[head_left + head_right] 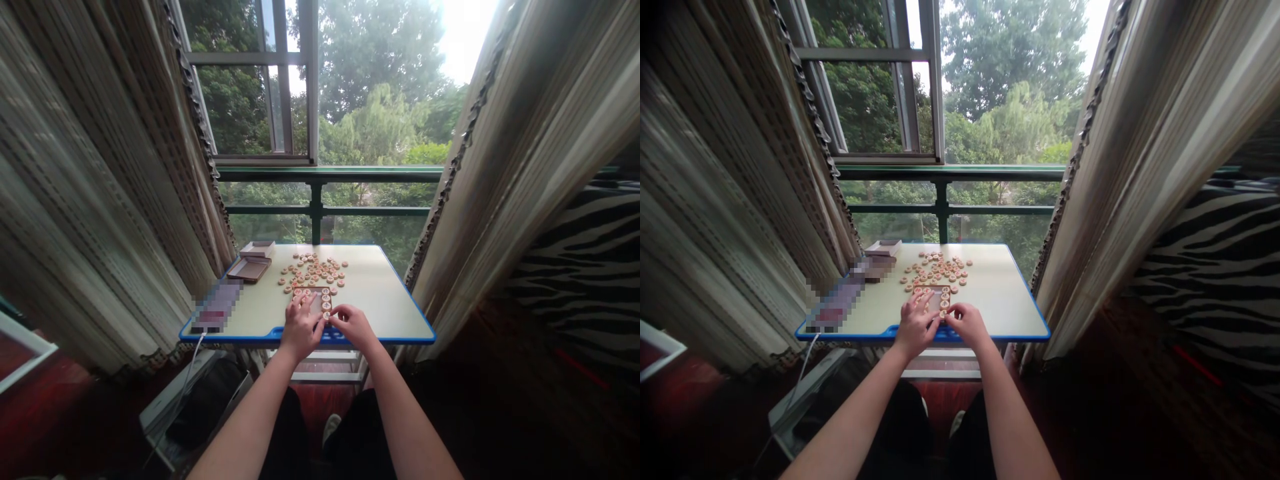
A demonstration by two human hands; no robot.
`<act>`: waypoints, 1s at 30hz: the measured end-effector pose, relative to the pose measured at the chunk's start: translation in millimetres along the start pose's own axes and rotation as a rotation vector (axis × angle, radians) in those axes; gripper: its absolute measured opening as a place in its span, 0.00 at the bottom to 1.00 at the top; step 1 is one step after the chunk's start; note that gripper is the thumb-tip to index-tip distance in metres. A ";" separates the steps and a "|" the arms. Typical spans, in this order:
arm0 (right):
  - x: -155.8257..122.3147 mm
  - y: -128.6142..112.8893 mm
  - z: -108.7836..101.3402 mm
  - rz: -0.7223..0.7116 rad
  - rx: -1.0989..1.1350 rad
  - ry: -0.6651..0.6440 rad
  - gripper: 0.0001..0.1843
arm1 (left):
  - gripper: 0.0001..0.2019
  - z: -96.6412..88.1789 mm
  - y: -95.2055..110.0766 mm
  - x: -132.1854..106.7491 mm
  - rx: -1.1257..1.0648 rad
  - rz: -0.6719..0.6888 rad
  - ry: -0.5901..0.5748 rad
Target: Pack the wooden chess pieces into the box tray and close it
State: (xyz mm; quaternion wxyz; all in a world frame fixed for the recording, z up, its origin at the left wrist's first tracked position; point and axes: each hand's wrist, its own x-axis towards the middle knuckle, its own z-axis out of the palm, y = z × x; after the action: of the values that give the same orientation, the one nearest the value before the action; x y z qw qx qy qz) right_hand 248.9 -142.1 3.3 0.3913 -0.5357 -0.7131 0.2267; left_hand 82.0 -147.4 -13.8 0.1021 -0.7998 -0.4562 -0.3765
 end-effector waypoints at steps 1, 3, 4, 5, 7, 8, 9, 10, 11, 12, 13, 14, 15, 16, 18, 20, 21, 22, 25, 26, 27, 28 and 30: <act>0.0 0.2 -0.1 0.001 0.000 0.003 0.07 | 0.11 0.0 0.0 0.0 -0.003 -0.004 0.002; 0.1 0.8 -0.2 0.001 0.006 0.006 0.08 | 0.11 -0.2 0.1 0.2 -0.010 -0.010 0.007; 0.1 1.1 -0.2 0.000 0.011 0.007 0.09 | 0.11 -0.4 0.2 0.3 -0.015 -0.010 0.008; 0.2 1.4 -0.2 -0.002 0.016 0.007 0.10 | 0.11 -0.7 0.4 0.5 -0.020 -0.009 0.009; 0.2 1.8 -0.2 -0.004 0.023 0.005 0.11 | 0.10 -1.4 0.7 0.7 -0.028 -0.008 0.012; 0.2 1.9 -0.1 -0.005 0.024 0.006 0.11 | 0.10 -1.7 0.9 0.8 -0.031 -0.008 0.012; 0.2 2.0 -0.1 -0.005 0.023 0.007 0.11 | 0.10 -2.1 1.0 0.8 -0.033 -0.008 0.011; 0.2 2.0 0.0 -0.005 0.022 0.008 0.11 | 0.10 -2.4 1.2 0.8 -0.034 -0.007 0.009; 0.2 1.9 0.2 -0.004 0.020 0.009 0.11 | 0.10 -2.7 1.2 0.8 -0.036 -0.004 0.006; 0.2 1.8 0.3 -0.004 0.016 0.010 0.11 | 0.10 -2.9 1.2 0.7 -0.037 -0.002 0.005; 0.1 1.7 0.4 -0.004 0.012 0.011 0.11 | 0.10 -3.1 1.1 0.7 -0.036 -0.001 0.005; 0.0 1.6 0.4 -0.004 0.007 0.012 0.11 | 0.10 -3.2 1.0 0.8 -0.035 -0.002 0.008; -0.1 1.5 0.5 -0.003 0.004 0.014 0.11 | 0.10 -3.2 0.8 1.0 -0.034 -0.004 0.011; -0.2 1.3 0.6 -0.002 0.003 0.015 0.11 | 0.10 -3.1 0.6 1.3 -0.033 -0.005 0.013; -0.6 1.1 0.7 0.001 0.007 0.019 0.10 | 0.10 -2.6 0.4 2.0 -0.036 -0.005 0.016; -1.0 1.2 0.6 0.003 0.014 0.027 0.10 | 0.10 -2.4 0.9 2.2 -0.042 -0.006 0.017; -1.2 1.4 0.4 0.004 0.020 0.032 0.10 | 0.11 -2.6 1.4 1.9 -0.043 -0.010 0.020; -1.4 1.6 0.1 0.007 0.029 0.035 0.11 | 0.11 -3.4 1.9 1.2 -0.042 -0.013 0.025; -1.8 2.9 -1.5 0.022 0.069 0.043 0.11 | 0.14 -8.8 1.8 -1.2 -0.037 -0.022 0.061; -2.0 3.5 -2.0 0.029 0.081 0.044 0.12 | 0.15 -11.7 0.3 -1.2 -0.036 -0.028 0.081; -2.1 4.0 -2.3 0.036 0.090 0.043 0.12 | 0.15 -14.9 -2.3 -0.2 -0.033 -0.037 0.101; -2.2 4.5 -2.5 0.043 0.094 0.040 0.12 | 0.15 -18.3 -6.2 2.1 -0.028 -0.050 0.127; -2.3 5.2 -2.4 0.058 0.096 0.028 0.12 | 0.16 -25.2 -18.6 11.0 -0.008 -0.053 0.154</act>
State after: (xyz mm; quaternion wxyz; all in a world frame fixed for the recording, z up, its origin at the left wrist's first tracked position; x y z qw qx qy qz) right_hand 254.2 -142.8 0.1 0.4197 -0.5400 -0.6800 0.2644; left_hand 57.4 -142.6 8.0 0.1236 -0.7565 -0.4668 -0.4411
